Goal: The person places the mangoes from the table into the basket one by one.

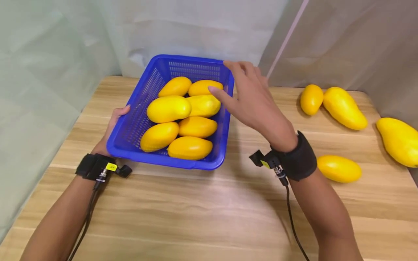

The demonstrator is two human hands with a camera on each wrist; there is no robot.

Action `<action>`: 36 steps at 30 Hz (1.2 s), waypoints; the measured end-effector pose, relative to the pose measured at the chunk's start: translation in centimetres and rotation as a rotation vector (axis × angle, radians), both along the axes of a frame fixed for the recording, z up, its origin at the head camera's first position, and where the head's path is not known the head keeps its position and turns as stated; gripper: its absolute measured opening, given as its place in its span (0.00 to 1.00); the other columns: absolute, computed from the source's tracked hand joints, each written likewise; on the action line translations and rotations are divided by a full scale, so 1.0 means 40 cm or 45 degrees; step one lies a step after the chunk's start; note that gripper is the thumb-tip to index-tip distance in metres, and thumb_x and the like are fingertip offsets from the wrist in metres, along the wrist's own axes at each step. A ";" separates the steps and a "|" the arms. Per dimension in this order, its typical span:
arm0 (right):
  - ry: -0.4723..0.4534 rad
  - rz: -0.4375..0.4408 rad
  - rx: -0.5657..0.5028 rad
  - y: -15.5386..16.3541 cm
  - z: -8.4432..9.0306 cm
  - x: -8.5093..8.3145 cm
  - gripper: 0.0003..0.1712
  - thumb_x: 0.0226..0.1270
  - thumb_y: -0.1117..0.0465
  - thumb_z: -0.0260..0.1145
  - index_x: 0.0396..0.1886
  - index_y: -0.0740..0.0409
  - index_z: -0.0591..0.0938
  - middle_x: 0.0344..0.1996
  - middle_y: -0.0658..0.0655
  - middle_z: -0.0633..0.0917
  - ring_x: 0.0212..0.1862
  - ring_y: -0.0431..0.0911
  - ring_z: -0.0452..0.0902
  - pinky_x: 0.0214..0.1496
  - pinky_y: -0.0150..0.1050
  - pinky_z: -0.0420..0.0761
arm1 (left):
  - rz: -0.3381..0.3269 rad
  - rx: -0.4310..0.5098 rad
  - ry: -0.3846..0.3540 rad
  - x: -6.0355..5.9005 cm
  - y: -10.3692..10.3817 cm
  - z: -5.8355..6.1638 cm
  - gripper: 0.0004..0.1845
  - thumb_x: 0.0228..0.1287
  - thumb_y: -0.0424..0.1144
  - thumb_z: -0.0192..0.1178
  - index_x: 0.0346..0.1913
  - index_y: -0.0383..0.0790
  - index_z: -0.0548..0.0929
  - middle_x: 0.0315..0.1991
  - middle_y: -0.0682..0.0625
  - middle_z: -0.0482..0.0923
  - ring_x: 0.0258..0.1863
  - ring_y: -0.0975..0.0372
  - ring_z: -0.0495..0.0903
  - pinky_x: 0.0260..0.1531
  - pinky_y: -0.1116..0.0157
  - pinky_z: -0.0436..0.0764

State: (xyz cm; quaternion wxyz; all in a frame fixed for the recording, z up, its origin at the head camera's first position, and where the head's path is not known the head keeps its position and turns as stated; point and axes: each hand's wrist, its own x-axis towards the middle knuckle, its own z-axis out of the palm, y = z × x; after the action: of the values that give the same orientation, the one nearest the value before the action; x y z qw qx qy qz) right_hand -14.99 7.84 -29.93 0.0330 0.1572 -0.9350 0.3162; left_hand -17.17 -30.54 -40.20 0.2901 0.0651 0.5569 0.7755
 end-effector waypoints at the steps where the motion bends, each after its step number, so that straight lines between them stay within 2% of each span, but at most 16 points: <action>1: -0.008 -0.018 -0.024 0.007 -0.002 0.008 0.42 0.74 0.37 0.57 0.81 0.44 0.57 0.78 0.57 0.57 0.78 0.55 0.48 0.75 0.62 0.51 | -0.001 0.020 -0.009 0.000 -0.002 0.001 0.32 0.79 0.60 0.36 0.78 0.52 0.58 0.61 0.51 0.73 0.55 0.60 0.75 0.54 0.65 0.78; 6: -0.007 -0.114 -0.115 0.047 -0.020 0.036 0.42 0.75 0.39 0.58 0.81 0.43 0.56 0.80 0.56 0.51 0.79 0.52 0.42 0.75 0.64 0.49 | -0.017 0.063 -0.070 0.006 -0.017 0.005 0.32 0.78 0.60 0.37 0.79 0.55 0.57 0.62 0.52 0.73 0.54 0.61 0.76 0.54 0.64 0.79; 10: 0.008 -0.212 -0.132 0.080 -0.031 0.035 0.42 0.75 0.41 0.59 0.82 0.45 0.55 0.81 0.57 0.47 0.80 0.54 0.39 0.76 0.65 0.45 | -0.044 0.108 -0.116 0.011 -0.033 0.012 0.31 0.78 0.60 0.37 0.79 0.56 0.57 0.63 0.52 0.74 0.54 0.61 0.78 0.55 0.63 0.78; 17: -0.043 -0.310 -0.170 0.128 -0.060 -0.007 0.44 0.75 0.42 0.58 0.82 0.49 0.52 0.81 0.59 0.45 0.80 0.56 0.38 0.77 0.63 0.45 | -0.062 0.198 -0.132 0.031 -0.085 0.017 0.29 0.80 0.58 0.33 0.77 0.53 0.59 0.60 0.51 0.77 0.53 0.59 0.79 0.54 0.62 0.80; 21: -0.092 -0.367 -0.165 0.166 -0.070 -0.030 0.44 0.76 0.41 0.56 0.83 0.49 0.50 0.81 0.61 0.44 0.80 0.58 0.37 0.77 0.63 0.45 | -0.055 0.199 -0.124 0.038 -0.102 0.014 0.29 0.80 0.58 0.33 0.76 0.53 0.60 0.59 0.50 0.78 0.52 0.59 0.80 0.52 0.61 0.80; 26: -0.144 -0.445 -0.151 0.214 -0.079 -0.045 0.45 0.76 0.40 0.54 0.83 0.48 0.48 0.81 0.61 0.43 0.80 0.59 0.35 0.76 0.65 0.44 | -0.045 0.137 -0.083 0.040 -0.106 0.012 0.29 0.80 0.59 0.33 0.76 0.53 0.60 0.57 0.50 0.78 0.50 0.60 0.80 0.50 0.62 0.81; 31: -0.159 -0.481 -0.191 0.245 -0.105 -0.062 0.45 0.76 0.41 0.54 0.83 0.49 0.49 0.81 0.60 0.44 0.80 0.58 0.37 0.76 0.63 0.45 | -0.054 0.225 -0.120 0.039 -0.101 0.014 0.28 0.81 0.57 0.32 0.74 0.51 0.64 0.56 0.49 0.79 0.49 0.59 0.81 0.49 0.62 0.81; 36: -0.175 -0.503 -0.241 0.267 -0.136 -0.087 0.44 0.76 0.42 0.55 0.83 0.50 0.50 0.81 0.59 0.47 0.80 0.55 0.40 0.78 0.58 0.45 | -0.045 0.241 -0.146 0.038 -0.101 0.014 0.28 0.80 0.57 0.34 0.74 0.52 0.64 0.56 0.49 0.80 0.49 0.59 0.81 0.49 0.62 0.81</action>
State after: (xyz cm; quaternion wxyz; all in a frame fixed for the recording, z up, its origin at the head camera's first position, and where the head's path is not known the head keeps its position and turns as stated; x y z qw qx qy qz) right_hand -18.47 18.50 -35.37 0.0451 -0.0546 -0.9138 0.4000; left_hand -15.66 -34.58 -39.63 0.3278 0.0575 0.4623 0.8219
